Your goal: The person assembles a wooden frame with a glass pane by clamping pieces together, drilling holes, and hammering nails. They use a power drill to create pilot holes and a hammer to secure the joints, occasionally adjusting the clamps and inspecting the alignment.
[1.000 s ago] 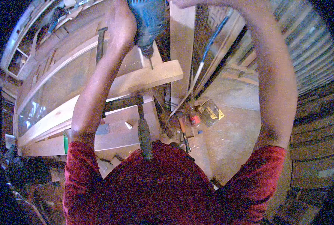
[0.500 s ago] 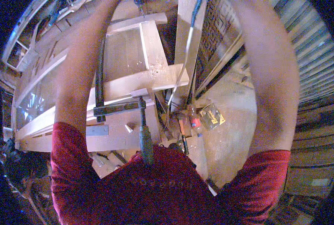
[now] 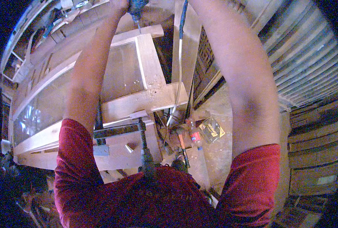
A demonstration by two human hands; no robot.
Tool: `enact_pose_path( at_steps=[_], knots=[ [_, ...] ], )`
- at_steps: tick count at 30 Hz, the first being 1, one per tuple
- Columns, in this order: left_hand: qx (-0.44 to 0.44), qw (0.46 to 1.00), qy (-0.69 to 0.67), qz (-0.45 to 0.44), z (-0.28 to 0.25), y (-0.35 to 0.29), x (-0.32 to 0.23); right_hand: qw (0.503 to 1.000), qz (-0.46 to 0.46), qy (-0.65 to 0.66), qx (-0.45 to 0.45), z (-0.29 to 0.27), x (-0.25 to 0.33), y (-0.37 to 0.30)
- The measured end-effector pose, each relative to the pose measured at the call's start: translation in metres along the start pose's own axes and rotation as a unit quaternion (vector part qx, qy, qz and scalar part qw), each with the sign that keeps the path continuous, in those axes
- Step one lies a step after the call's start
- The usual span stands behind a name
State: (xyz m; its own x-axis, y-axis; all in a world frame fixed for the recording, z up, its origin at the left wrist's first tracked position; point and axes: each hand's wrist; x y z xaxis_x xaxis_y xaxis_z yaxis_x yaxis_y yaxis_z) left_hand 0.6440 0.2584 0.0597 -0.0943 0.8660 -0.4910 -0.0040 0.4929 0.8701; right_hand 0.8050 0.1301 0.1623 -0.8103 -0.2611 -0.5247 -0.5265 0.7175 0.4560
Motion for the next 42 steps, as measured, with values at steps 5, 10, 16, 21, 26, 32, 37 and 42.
enact_pose_path(
  at_steps=[5,10,16,21,26,32,37,42],
  knots=[
    [0.014,0.998,0.016,-0.057,-0.005,0.003,0.012,0.997,0.022,0.033,0.059,-0.003,0.001,0.006],
    [-0.001,0.999,0.021,-0.036,-0.003,0.006,0.021,1.000,-0.001,0.006,0.015,0.008,-0.006,0.012],
    [0.009,0.995,-0.032,-0.091,0.002,0.006,0.008,0.997,-0.026,0.040,0.052,0.016,-0.015,0.029],
    [0.003,0.990,0.002,-0.141,0.001,0.008,0.028,0.998,-0.049,0.040,0.025,0.034,-0.019,0.038],
    [0.004,0.993,-0.005,-0.115,0.003,0.000,0.026,0.997,-0.043,0.049,0.049,0.037,-0.017,0.036],
    [0.024,0.989,0.058,-0.133,0.002,-0.005,0.027,0.997,-0.032,0.042,0.057,0.041,-0.016,0.031],
    [0.008,0.992,0.065,-0.108,0.007,-0.010,0.028,0.996,-0.029,0.060,0.057,0.047,-0.016,0.027],
    [0.002,0.989,0.061,-0.131,0.008,-0.017,0.041,0.995,-0.039,0.072,0.060,0.055,-0.014,0.024]
  ],
)
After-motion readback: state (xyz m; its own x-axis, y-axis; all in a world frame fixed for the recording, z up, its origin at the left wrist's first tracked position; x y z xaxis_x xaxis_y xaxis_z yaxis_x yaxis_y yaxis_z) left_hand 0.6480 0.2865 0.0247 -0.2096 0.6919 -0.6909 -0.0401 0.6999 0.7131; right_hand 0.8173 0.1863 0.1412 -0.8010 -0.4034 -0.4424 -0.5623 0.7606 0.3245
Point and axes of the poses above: each hand's wrist, its own y-axis towards the middle knuckle, its own z-axis out of the palm, x = y × z, and after that the axes turned 14 degrees about x, right-handed
